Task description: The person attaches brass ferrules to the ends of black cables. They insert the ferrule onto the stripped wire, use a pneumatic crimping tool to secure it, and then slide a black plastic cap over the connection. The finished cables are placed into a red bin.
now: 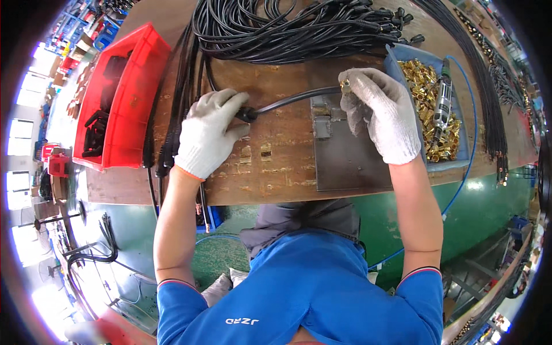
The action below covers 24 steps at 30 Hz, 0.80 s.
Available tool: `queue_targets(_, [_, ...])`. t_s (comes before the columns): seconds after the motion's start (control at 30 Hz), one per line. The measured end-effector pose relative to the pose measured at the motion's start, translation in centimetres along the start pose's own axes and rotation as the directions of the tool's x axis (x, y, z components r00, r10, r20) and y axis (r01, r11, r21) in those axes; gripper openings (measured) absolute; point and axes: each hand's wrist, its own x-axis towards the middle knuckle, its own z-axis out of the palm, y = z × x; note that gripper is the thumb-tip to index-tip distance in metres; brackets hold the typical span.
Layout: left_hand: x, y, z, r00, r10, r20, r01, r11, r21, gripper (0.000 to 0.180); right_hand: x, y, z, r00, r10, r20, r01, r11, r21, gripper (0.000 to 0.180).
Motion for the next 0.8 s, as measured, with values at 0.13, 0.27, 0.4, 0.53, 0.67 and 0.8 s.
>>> queue_targets(0.13, [0.0,0.5,0.4,0.998,0.041,-0.057,-0.047,0.993,-0.111,0.043,-1.1,-1.1,0.8,0.996,-0.044,0.080,0.046,0.998,-0.032,0.026])
queue_targets(0.27, [0.1,2.7,-0.8,0.999,0.034,-0.041,-0.043,0.966,-0.255,0.039,-3.3,-1.7,1.6,0.960,-0.192,0.206,0.244,0.931,-0.270,0.026])
queue_targets(0.4, [0.1,4.8,-1.9,0.998,-0.003,0.062,0.027,0.918,-0.397,0.044,-4.0,-1.3,1.8,0.912,-0.333,0.238,0.403,0.830,-0.385,0.021])
queue_targets(0.53, [-0.4,5.9,-2.1,0.973,-0.094,0.211,0.205,0.776,-0.597,0.044,-4.2,-0.6,1.8,0.883,-0.396,0.251,0.466,0.805,-0.368,0.019])
queue_targets(0.67, [-0.3,6.4,-1.9,0.992,0.076,0.100,-0.001,0.801,-0.599,0.037,-4.4,-0.4,1.8,0.844,-0.438,0.310,0.531,0.766,-0.362,0.017])
queue_targets(0.8, [-0.2,7.2,-1.7,0.987,0.150,0.050,-0.106,0.860,-0.500,0.035,-4.6,-0.6,1.9,0.852,-0.390,0.350,0.511,0.768,-0.387,0.015])
